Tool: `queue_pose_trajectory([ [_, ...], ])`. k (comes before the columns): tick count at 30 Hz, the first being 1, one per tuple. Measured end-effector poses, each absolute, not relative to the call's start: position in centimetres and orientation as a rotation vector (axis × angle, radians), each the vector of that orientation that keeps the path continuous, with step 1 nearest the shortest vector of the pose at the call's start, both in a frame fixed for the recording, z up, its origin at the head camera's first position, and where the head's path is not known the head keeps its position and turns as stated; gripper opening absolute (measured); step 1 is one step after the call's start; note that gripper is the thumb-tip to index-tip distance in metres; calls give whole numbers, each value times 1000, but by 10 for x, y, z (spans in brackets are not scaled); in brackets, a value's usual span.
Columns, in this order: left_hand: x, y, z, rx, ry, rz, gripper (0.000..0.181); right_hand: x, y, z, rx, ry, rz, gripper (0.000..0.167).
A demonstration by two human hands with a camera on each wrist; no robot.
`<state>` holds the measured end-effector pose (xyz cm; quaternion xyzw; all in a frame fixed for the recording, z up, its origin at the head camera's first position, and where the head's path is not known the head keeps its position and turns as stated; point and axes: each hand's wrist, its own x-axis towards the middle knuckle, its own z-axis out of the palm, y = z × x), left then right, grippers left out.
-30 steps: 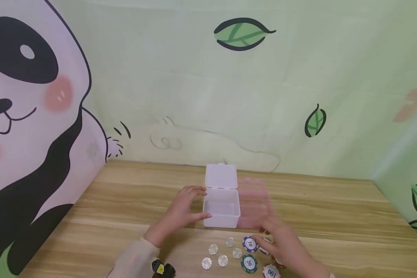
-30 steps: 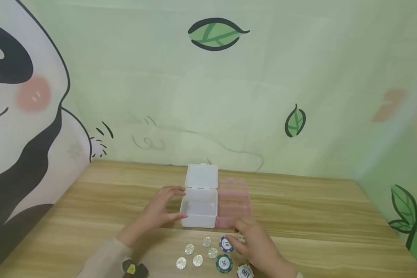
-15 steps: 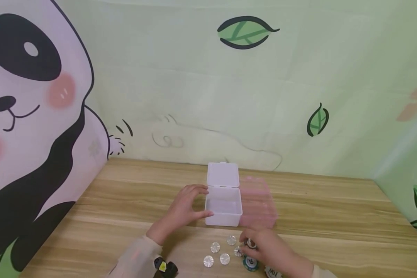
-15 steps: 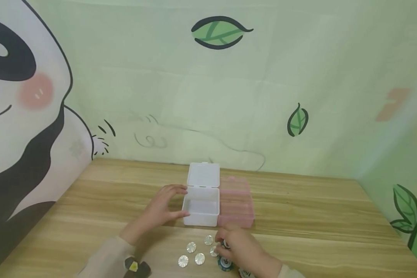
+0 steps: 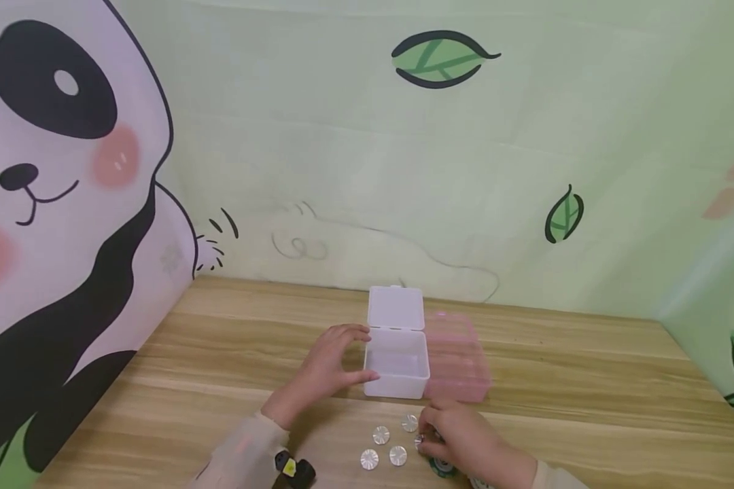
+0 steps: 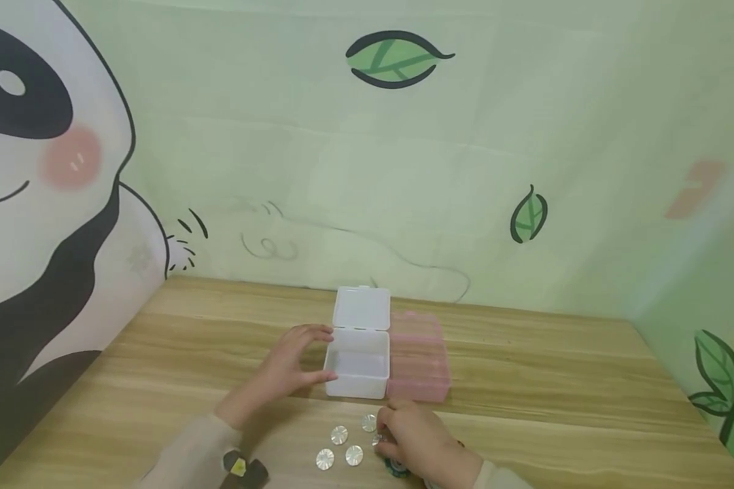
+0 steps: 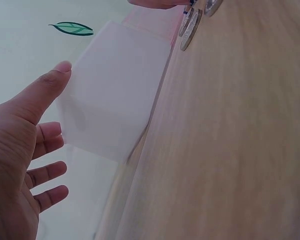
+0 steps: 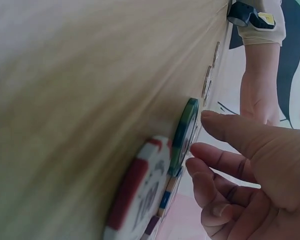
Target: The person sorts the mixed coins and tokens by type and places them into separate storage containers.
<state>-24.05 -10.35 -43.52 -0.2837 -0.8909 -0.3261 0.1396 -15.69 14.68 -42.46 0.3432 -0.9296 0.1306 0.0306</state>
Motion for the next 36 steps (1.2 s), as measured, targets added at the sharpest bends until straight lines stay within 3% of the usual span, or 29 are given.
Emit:
queue_pose_trajectory([
  [36,-240,-104,-432,-829,-2584,-959,56,-157,137,-424,948,-2954,433,26],
])
